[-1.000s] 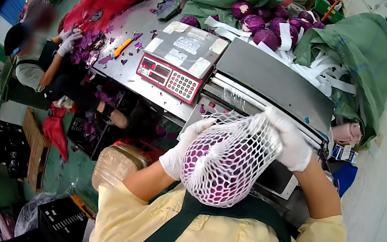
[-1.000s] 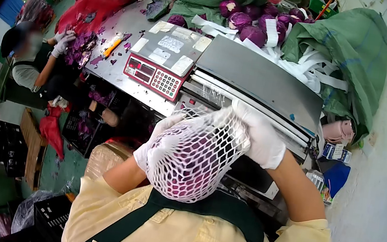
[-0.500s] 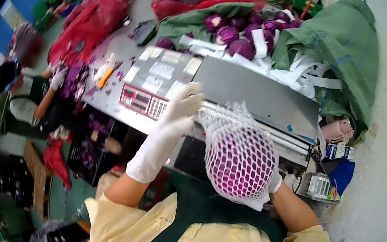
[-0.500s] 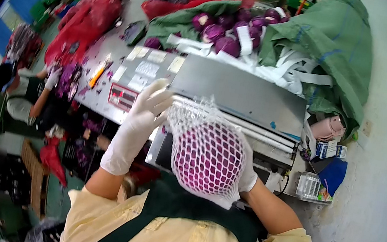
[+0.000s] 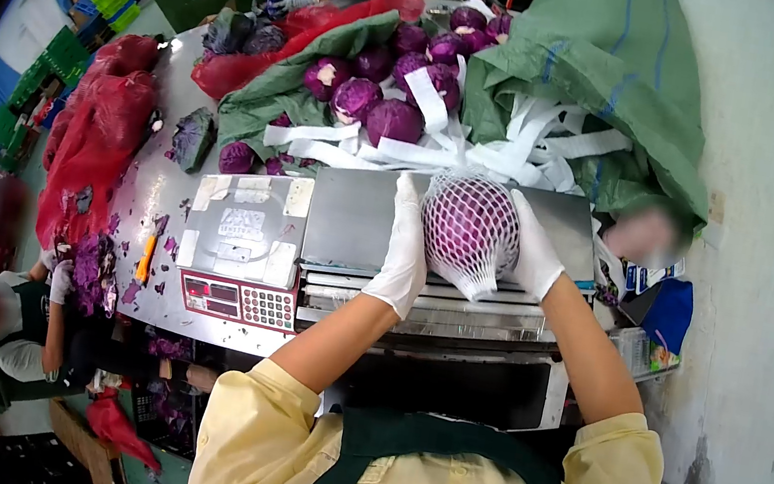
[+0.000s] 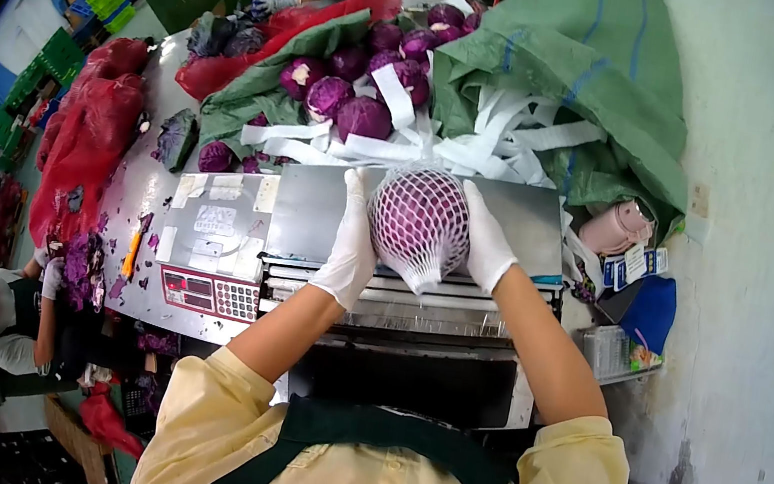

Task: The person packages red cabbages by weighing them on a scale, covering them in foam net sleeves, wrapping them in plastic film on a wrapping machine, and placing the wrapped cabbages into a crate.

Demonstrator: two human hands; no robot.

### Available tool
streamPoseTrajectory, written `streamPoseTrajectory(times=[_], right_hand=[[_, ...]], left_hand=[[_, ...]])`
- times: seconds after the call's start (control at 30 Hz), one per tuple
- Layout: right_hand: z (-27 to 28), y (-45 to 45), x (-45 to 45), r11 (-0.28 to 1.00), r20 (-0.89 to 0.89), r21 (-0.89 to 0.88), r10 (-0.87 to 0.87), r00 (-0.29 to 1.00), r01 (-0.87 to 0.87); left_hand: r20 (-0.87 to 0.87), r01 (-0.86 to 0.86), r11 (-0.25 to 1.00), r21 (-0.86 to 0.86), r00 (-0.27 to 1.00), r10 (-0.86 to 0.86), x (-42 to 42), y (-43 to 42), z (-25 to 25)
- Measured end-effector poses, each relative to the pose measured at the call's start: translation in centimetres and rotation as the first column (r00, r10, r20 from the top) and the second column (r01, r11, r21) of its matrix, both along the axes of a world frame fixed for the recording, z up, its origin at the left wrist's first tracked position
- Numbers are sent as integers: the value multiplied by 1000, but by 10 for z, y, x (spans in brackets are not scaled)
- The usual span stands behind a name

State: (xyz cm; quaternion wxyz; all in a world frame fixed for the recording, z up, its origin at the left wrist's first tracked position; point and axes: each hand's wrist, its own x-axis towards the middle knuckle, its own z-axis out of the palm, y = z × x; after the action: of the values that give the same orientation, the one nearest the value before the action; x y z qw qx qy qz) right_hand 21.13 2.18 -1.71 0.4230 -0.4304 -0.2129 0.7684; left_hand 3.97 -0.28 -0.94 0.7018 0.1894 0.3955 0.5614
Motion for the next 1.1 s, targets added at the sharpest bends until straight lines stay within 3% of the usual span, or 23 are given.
streamPoseTrajectory(times=[0.03,0.07,0.1,0.13,0.2,0.23,0.27,0.33,0.4,0.47,0.57,0.6,0.63,0.67,0.7,0.73,0.77,0.83,0.87,0.93,0.97,1.03,1.1], right_hand=[[-16,7,7,1000,-37,30,9,999,-8],[-35,20,17,975,123,218,11,992,-38],[-30,20,17,901,347,428,-93,933,-69],[-25,19,17,786,521,599,-237,820,-154],[-21,18,4,811,318,577,-106,942,-103],[-18,10,-7,934,108,356,-23,994,-17],[-9,4,-11,966,158,259,-34,987,-8],[-6,3,-9,996,121,78,-52,991,43],[-12,0,6,999,62,33,34,997,-36],[-16,-3,12,999,104,47,14,995,-19],[-25,11,29,998,171,49,37,985,-46],[-21,11,41,952,422,288,-28,906,-105],[-19,8,56,851,623,479,-158,766,-215],[-15,3,71,711,746,599,-328,580,-368],[14,-17,83,590,796,603,-487,359,-536],[33,-32,97,527,804,573,-508,307,-627],[42,-41,116,422,815,485,-535,222,-766],[45,-56,156,237,783,196,-621,7,-951],[50,-65,163,264,769,-5,-615,-172,-964],[37,-69,179,135,683,-132,-705,-189,-982],[36,-69,177,99,682,-224,-695,-229,-970],[26,-68,168,25,682,-233,-708,-182,-972],[16,-69,154,-80,670,-220,-736,-91,-972]], left_hand=[[-151,-13,986,167,988,39,-2,6,-14],[-224,-4,968,250,973,62,-5,13,-19],[-292,5,944,329,952,97,-8,20,-22],[-253,49,949,310,967,33,-13,30,-23],[-170,136,948,286,981,-89,-21,52,-21],[12,164,983,77,986,-166,-25,63,-26],[11,168,983,76,986,-169,-22,57,-23],[151,234,957,-172,966,-209,-10,37,-21],[-143,-22,1000,11,989,23,7,14,-42],[-235,-50,991,125,969,78,13,1,-47],[-336,160,986,-56,927,-169,-8,4,-18],[-506,130,991,-16,854,-120,-14,3,-11],[-570,87,996,22,820,-59,-23,-5,-5],[-716,107,992,66,697,-28,-40,-11,1],[-725,183,917,354,674,145,-67,-12,-17],[-862,368,803,468,388,324,-93,-16,-19],[-888,547,732,407,48,458,-107,-36,6],[-731,815,505,284,-156,664,-147,-47,6],[-727,868,445,219,-159,668,-159,-52,6],[-692,896,443,-14,-329,643,-167,-59,2],[-687,894,447,-13,-333,645,-160,-61,7],[-684,894,374,-247,-434,586,-130,-64,20],[-710,943,280,-181,-323,626,-102,-61,20]])
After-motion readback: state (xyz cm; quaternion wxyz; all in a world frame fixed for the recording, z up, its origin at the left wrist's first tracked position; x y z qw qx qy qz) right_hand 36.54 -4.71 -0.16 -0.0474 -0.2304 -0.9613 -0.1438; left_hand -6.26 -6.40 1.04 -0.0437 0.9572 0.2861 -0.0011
